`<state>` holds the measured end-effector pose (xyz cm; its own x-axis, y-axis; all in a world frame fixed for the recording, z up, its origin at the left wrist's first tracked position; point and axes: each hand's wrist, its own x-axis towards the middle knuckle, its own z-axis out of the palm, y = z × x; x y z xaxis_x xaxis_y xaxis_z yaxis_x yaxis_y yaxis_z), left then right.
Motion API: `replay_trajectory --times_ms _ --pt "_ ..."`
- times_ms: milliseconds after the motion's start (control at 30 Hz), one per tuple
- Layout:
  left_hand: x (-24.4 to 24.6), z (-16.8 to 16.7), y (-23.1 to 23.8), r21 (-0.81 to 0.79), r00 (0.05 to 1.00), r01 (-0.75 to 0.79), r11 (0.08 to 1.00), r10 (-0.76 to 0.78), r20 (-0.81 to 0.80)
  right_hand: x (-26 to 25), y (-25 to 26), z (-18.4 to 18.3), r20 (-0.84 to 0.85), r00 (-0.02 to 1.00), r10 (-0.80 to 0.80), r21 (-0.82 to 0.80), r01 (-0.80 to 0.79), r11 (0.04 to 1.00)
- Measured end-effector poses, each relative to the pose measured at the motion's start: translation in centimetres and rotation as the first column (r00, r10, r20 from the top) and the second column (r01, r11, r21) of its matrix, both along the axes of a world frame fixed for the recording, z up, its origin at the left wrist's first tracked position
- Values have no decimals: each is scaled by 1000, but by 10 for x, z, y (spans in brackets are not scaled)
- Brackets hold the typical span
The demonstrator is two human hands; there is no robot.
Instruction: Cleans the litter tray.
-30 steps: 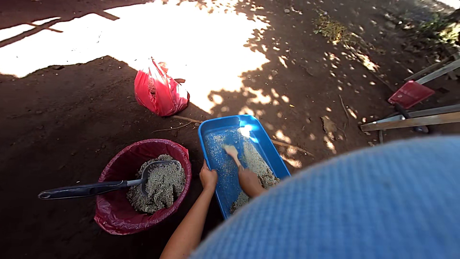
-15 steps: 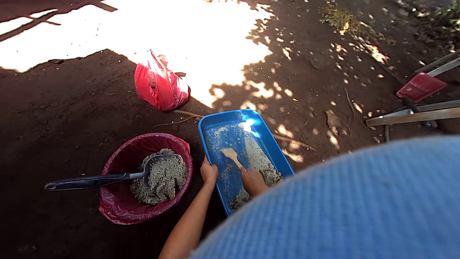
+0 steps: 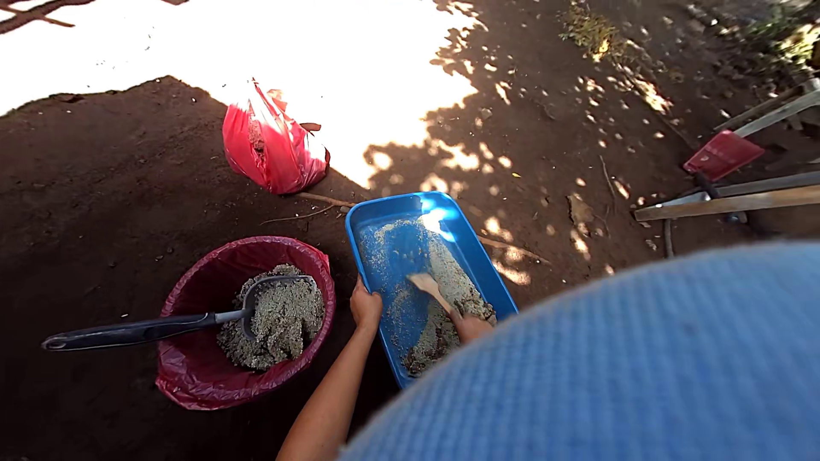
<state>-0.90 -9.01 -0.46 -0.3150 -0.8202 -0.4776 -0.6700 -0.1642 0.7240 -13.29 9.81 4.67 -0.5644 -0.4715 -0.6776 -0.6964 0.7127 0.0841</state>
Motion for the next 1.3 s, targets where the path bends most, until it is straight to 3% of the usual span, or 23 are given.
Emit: replay_trajectory --times_ms 67,100,233,333,467,567,600,667,767,833,900,1033,1100,1167,1300 --pt "-2 1 0 -15 1000 -5 1000 5 0 -5 33 -16 -47 999 27 15 -26 1000" --pt "-2 1 0 -15 1000 -4 1000 5 2 -13 24 -11 -33 999 9 34 -8 999" --pt "0 4 2 -12 1000 3 1000 -3 5 -60 -73 4 -15 996 -92 -43 91 995" --pt "-1 6 0 -13 1000 10 1000 -10 5 -86 -105 -10 -52 991 -122 -114 116 987" --pt "8 3 -2 11 999 46 999 -46 4 -51 -14 -3 -8 1000 -23 -6 23 1000" --pt "5 21 -2 81 994 93 992 -97 46 -21 44 55 75 997 -15 157 3 988" --pt "4 16 -1 60 997 67 996 -69 34 -20 49 61 63 998 -16 150 6 989" --pt "3 6 2 11 999 37 999 -37 27 -41 41 21 -67 998 9 -28 -11 1000" --pt "2 4 5 0 999 32 999 -32 30 -82 -33 -6 -78 994 -77 -14 76 997" --pt "3 3 2 -4 999 36 999 -36 35 -82 -55 -15 -84 991 -103 -39 100 994" --pt "5 0 -1 -5 997 62 998 -62 48 -68 -39 -11 -66 994 -92 -12 91 996" --pt "6 3 -1 22 996 63 998 -64 64 -20 60 6 -5 1000 -19 72 20 997" --pt "3 6 1 18 997 42 999 -43 62 -7 73 3 -3 1000 19 92 -19 996" --pt "2 8 2 14 997 37 999 -38 61 -9 33 18 43 999 -14 124 8 992" --pt "4 6 -1 -3 998 42 999 -42 42 -35 -76 8 5 995 -99 -44 99 994"
